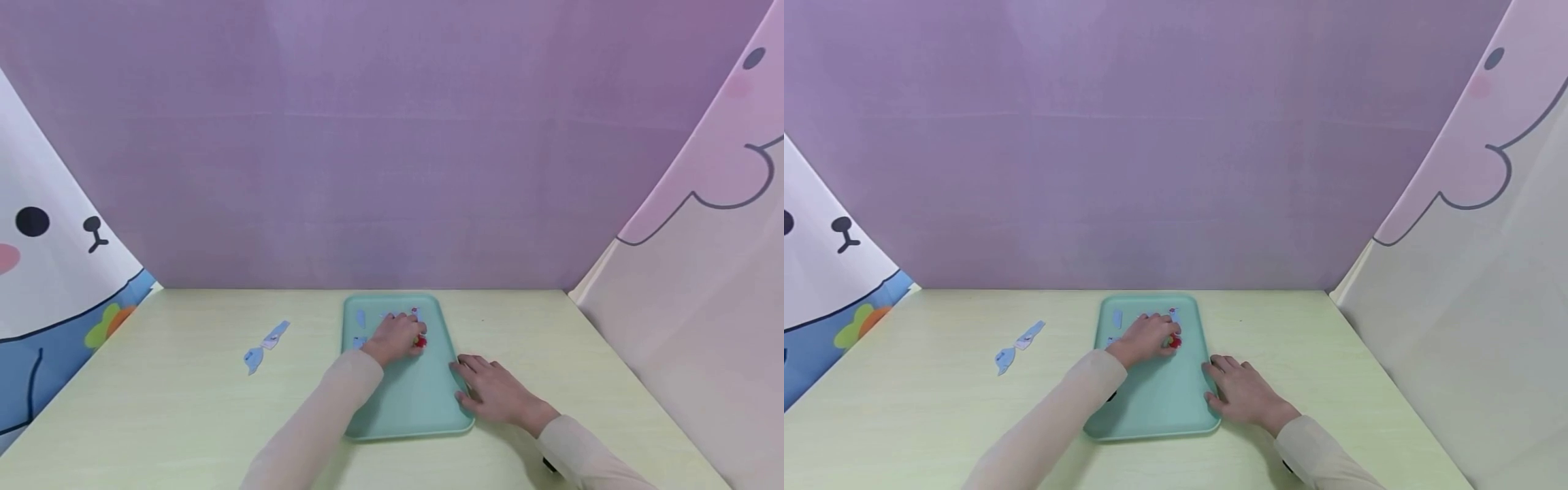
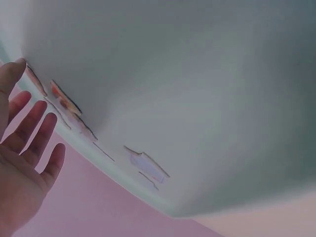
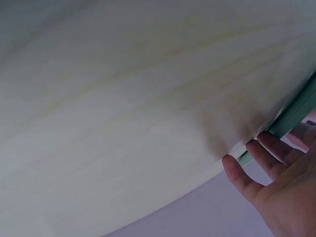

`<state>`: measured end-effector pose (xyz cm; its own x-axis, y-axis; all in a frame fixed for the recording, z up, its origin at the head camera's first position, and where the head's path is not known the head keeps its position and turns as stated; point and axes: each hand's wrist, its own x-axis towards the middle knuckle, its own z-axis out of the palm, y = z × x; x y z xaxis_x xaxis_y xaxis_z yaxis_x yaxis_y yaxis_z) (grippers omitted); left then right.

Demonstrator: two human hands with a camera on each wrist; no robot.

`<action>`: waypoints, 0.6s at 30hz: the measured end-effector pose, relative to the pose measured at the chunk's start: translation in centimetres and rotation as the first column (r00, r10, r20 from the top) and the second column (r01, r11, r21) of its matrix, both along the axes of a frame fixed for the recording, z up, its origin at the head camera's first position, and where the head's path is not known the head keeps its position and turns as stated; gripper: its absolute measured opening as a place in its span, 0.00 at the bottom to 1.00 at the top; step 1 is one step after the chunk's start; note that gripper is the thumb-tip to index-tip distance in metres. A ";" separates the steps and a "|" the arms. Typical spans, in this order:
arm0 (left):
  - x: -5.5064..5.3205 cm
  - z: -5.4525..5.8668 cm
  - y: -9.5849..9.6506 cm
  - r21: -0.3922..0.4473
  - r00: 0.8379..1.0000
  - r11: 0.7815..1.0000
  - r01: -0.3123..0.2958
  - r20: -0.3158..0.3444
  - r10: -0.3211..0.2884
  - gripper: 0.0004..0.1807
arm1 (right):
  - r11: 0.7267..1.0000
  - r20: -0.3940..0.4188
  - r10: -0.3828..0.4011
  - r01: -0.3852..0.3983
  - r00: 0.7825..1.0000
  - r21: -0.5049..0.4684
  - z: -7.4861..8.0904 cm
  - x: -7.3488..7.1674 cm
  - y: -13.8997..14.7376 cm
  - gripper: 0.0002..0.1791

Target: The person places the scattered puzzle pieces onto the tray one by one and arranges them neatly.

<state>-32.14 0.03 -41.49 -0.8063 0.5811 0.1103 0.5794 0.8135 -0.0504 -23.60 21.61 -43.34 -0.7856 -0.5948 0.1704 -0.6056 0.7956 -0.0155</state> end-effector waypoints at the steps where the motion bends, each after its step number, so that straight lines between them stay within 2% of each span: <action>1: 0.1 0.1 0.0 -0.002 1.000 1.000 0.000 0.001 0.000 0.18 | 1.000 0.004 -0.001 0.001 1.000 0.000 0.0 0.0 0.0 0.27; 10: 0.6 0.9 -1.0 -0.009 1.000 1.000 0.006 0.002 -0.006 0.19 | 1.000 0.013 -0.006 0.006 1.000 -0.001 -0.1 -0.1 0.0 0.27; 18: 1.0 1.1 -2.7 0.053 0.999 0.999 0.011 0.037 -0.013 0.19 | 1.000 0.034 -0.022 0.022 0.999 -0.011 -0.3 -0.2 0.2 0.28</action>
